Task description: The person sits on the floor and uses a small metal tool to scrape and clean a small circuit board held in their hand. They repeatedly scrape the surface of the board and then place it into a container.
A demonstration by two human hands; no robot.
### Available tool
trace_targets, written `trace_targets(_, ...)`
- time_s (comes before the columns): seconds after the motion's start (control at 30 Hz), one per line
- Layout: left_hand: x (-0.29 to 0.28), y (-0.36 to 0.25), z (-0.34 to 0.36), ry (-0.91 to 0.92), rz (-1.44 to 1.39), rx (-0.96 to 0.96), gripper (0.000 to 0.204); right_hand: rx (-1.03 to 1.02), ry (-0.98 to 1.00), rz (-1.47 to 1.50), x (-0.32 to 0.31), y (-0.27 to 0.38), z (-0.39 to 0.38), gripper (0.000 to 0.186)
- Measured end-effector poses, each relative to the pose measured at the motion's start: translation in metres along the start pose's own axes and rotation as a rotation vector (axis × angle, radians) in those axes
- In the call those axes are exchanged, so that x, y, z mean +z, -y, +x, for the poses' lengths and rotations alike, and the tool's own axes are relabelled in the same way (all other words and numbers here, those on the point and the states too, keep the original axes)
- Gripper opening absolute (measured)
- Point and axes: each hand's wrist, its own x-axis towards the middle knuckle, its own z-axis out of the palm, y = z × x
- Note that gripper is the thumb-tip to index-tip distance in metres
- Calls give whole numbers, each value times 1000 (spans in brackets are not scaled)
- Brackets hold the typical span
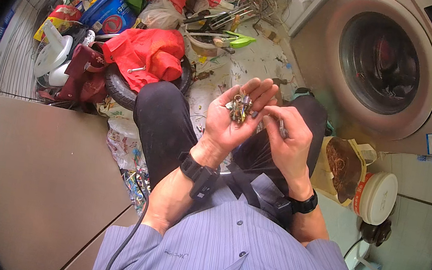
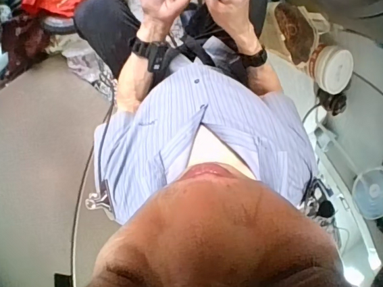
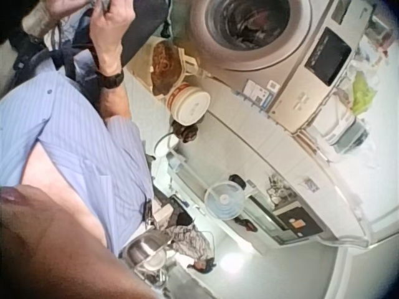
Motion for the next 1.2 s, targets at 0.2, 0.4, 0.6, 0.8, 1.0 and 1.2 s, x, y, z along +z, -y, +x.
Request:
trace_targets(0.2, -5, 8, 0, -35, 15, 3, 45, -4, 17, -67, 14, -3, 16, 28)
trace_targets(0.4, -12, 3, 0, -63, 66, 43, 45, -38, 171, -113, 19, -12, 19, 26)
trace_targets(0.6, -17, -3, 0, -45, 46, 56, 43, 103, 125, 85, 22, -21, 13, 23)
trace_targets(0.8, -22, -4, 1, -45, 48, 56, 39, 249, 98, 199, 21, -20, 10, 17)
trace_targets(1.0, -25, -13, -2, -197, 85, 152, 21, 327, -37, 184, 18, -23, 14, 17)
trace_targets(1.2, -33, -27, -4, -172, 4, 163, 21, 284, -109, 61, 25, -32, 17, 19)
